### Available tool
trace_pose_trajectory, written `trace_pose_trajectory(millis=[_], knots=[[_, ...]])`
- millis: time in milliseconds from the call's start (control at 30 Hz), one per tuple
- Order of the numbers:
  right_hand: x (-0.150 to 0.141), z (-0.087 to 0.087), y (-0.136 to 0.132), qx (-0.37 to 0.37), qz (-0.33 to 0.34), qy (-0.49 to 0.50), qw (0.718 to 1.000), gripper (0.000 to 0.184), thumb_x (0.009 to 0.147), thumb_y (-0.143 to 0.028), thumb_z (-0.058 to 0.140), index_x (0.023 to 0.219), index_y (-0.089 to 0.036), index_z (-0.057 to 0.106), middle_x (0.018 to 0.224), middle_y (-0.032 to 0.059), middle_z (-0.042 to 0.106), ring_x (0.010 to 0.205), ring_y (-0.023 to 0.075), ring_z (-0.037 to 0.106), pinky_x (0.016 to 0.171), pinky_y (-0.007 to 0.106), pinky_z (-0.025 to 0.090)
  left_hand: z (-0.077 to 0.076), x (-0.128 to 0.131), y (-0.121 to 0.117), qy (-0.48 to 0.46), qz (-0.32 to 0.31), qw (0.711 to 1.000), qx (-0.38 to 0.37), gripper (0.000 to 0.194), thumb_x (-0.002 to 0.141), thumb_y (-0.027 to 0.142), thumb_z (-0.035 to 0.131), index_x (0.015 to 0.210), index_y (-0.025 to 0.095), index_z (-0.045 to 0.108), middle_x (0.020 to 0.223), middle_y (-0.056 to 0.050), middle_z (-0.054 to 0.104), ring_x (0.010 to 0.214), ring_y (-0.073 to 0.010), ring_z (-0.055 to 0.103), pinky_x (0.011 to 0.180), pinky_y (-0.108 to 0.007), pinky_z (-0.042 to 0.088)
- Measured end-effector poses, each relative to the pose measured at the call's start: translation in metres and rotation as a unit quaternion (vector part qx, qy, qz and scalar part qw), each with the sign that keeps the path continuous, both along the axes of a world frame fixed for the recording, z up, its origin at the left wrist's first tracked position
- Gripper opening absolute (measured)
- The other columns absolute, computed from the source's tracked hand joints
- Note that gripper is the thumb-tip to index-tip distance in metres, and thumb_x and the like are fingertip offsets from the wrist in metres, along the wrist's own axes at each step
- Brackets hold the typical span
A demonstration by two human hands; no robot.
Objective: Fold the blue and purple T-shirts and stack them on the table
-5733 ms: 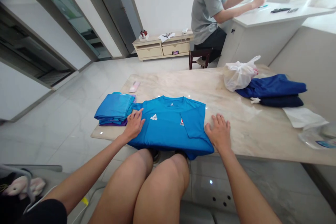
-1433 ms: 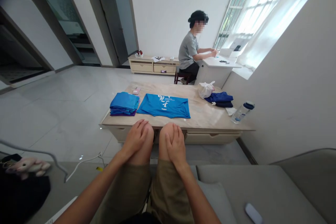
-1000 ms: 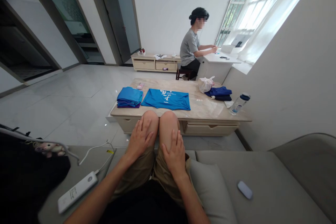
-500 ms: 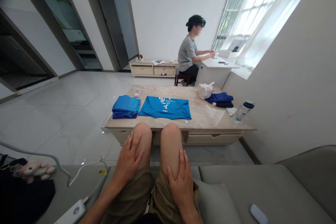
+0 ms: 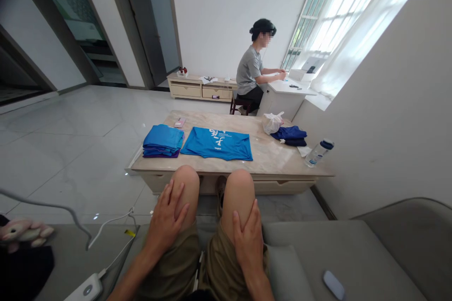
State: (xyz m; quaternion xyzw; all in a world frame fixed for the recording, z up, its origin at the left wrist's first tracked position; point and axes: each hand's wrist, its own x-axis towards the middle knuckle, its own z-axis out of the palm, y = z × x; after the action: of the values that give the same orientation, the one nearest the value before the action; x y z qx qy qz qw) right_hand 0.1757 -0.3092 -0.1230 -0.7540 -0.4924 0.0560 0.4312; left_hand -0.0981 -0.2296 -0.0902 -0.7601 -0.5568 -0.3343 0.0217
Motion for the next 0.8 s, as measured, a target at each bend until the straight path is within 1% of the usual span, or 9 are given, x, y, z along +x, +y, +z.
trace_pose_trajectory(millis=[100,167,267,333,467,567,667,733,800], knots=[[0.019,0.016,0.025,0.016,-0.016,-0.067,0.998,0.096,0.105,-0.069,0.051,0.176,-0.01,0.025,0.171,0.03,0.043,0.154,0.0485,0.047,0.12,0.065,0.045,-0.002,0.0,-0.003,0.004,0.001,1.0,0.001,0.067,0.108,0.036,0.054,0.174,0.029,0.041,0.18,-0.014,0.037,0.16,-0.0364,0.045,0.125,-0.054,0.048],[0.034,0.031,0.054,0.013,0.008,-0.141,0.99,0.084,0.107,-0.063,0.05,0.171,-0.009,0.038,0.172,0.0301,0.042,0.157,0.0495,0.042,0.122,0.068,0.041,-0.003,-0.001,-0.004,0.007,0.001,1.0,-0.003,0.069,0.108,0.037,0.055,0.174,0.029,0.039,0.18,-0.014,0.036,0.161,-0.037,0.044,0.125,-0.055,0.048],[0.049,0.053,0.12,-0.06,0.138,-0.228,0.962,0.048,0.109,-0.048,0.051,0.14,-0.018,0.073,0.152,0.0238,0.066,0.146,0.0441,0.057,0.123,0.066,0.041,0.001,-0.004,-0.004,0.012,0.002,1.0,-0.021,0.072,0.108,0.038,0.055,0.176,0.032,0.034,0.181,-0.012,0.035,0.162,-0.0367,0.043,0.126,-0.055,0.046],[0.052,0.062,0.173,-0.14,0.244,-0.221,0.934,0.038,0.11,-0.041,0.051,0.124,-0.02,0.079,0.132,0.0185,0.077,0.129,0.0351,0.07,0.116,0.053,0.05,0.004,-0.005,-0.003,0.021,0.002,0.999,-0.037,0.074,0.108,0.038,0.053,0.178,0.034,0.03,0.182,-0.01,0.034,0.163,-0.0357,0.042,0.128,-0.055,0.045],[0.055,0.061,0.264,-0.233,0.253,-0.242,0.907,0.032,0.108,-0.029,0.053,0.124,-0.015,0.077,0.128,0.02,0.077,0.121,0.0315,0.072,0.1,0.042,0.057,0.014,0.0,-0.008,0.057,0.016,0.997,-0.053,0.078,0.108,0.036,0.053,0.179,0.034,0.023,0.184,-0.01,0.028,0.166,-0.0364,0.035,0.13,-0.056,0.043],[0.066,0.046,0.297,-0.274,0.242,-0.279,0.888,0.029,0.103,-0.02,0.057,0.126,-0.015,0.074,0.134,0.0224,0.072,0.123,0.0321,0.068,0.097,0.041,0.057,0.034,0.012,-0.019,0.072,0.052,0.996,-0.029,0.077,0.106,0.036,0.057,0.177,0.034,0.028,0.181,-0.013,0.033,0.165,-0.0412,0.034,0.129,-0.062,0.041],[0.085,0.032,0.309,-0.3,0.191,-0.259,0.898,0.035,0.103,-0.02,0.055,0.135,-0.014,0.068,0.142,0.0238,0.064,0.13,0.0316,0.063,0.1,0.039,0.056,0.07,0.031,-0.015,0.075,0.024,0.997,-0.018,0.072,0.103,0.03,0.065,0.17,0.032,0.041,0.166,-0.016,0.052,0.154,-0.0383,0.049,0.127,-0.06,0.043],[0.099,0.029,0.314,-0.312,0.151,-0.223,0.911,0.038,0.105,-0.022,0.051,0.14,-0.014,0.065,0.145,0.024,0.061,0.133,0.0315,0.062,0.102,0.039,0.054,0.095,0.049,0.011,0.079,-0.046,0.996,-0.013,0.053,0.102,0.024,0.065,0.154,0.032,0.058,0.149,-0.012,0.064,0.142,-0.033,0.058,0.123,-0.054,0.047],[0.115,0.032,0.317,-0.344,0.118,-0.173,0.915,0.039,0.106,-0.022,0.048,0.14,-0.013,0.065,0.146,0.0248,0.062,0.131,0.0327,0.064,0.103,0.041,0.054,0.111,0.073,0.06,0.08,-0.12,0.988,-0.049,0.029,0.104,0.024,0.063,0.131,0.03,0.072,0.138,-0.01,0.07,0.133,-0.0297,0.063,0.117,-0.048,0.051]])
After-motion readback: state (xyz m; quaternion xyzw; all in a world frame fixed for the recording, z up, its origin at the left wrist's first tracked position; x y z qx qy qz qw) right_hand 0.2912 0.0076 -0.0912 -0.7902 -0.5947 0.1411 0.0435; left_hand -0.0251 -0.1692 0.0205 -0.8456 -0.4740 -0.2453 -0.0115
